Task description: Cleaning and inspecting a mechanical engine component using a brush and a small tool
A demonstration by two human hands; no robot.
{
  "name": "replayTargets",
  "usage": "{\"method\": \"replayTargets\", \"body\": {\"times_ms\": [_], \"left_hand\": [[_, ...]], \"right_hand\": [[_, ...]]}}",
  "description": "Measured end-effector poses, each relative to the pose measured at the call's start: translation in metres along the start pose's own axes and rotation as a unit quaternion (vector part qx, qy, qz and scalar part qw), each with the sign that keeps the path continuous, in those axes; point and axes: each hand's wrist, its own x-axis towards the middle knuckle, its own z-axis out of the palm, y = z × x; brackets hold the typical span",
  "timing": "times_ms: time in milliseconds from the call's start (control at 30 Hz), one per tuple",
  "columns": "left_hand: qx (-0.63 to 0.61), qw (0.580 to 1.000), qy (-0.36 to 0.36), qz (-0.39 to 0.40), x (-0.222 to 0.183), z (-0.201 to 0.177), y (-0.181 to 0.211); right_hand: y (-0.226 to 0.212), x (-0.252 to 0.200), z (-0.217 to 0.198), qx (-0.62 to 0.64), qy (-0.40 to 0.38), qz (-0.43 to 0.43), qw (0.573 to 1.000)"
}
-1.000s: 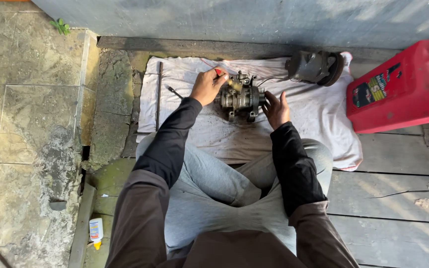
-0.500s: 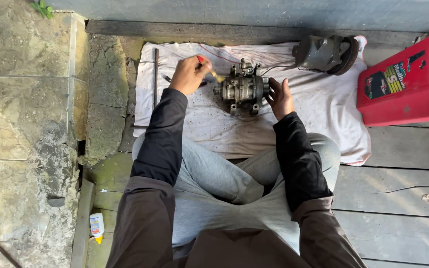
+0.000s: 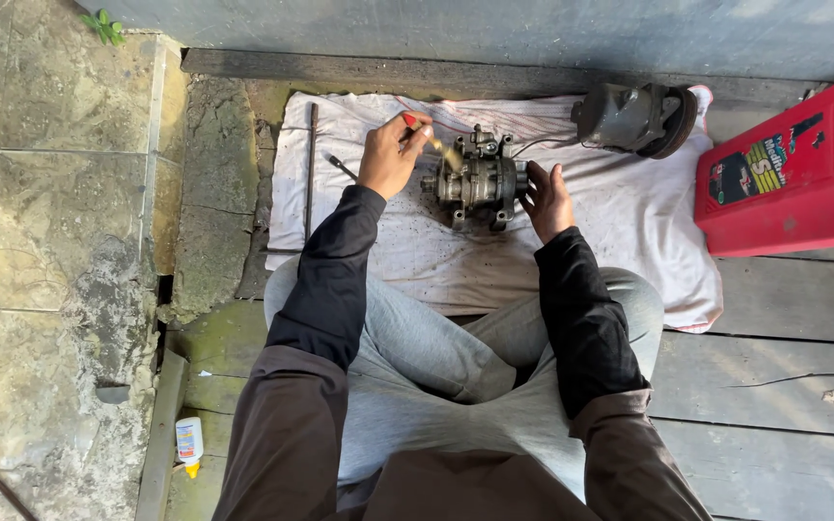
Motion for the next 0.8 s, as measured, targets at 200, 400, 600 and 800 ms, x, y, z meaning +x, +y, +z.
{"method": "replayTargets", "body": {"times_ms": [200,400,600,800], "left_hand": [[-0.038,0.998,-0.052,-0.028,0.0,0.009,-0.016],[0.231,0.958,-0.02,-0.17,0.004,-0.015,-0.08],[0.324,0.901,-0.125,-0.261,0.004,0.005,-0.164],[0.379,0.863,-0.136,-0.304,0.008,0.003,-0.198]], "right_hand": [[0.003,0.004,-0.002,-0.023,-0.003,-0.004,1.0],[0.008,0.008,-0.007,-0.043,-0.017,-0.018,0.999],[0.0,0.003,0.0,-0.057,-0.021,-0.013,0.998],[0.009,0.009,-0.013,-0.052,-0.019,-0.008,0.998]]}}
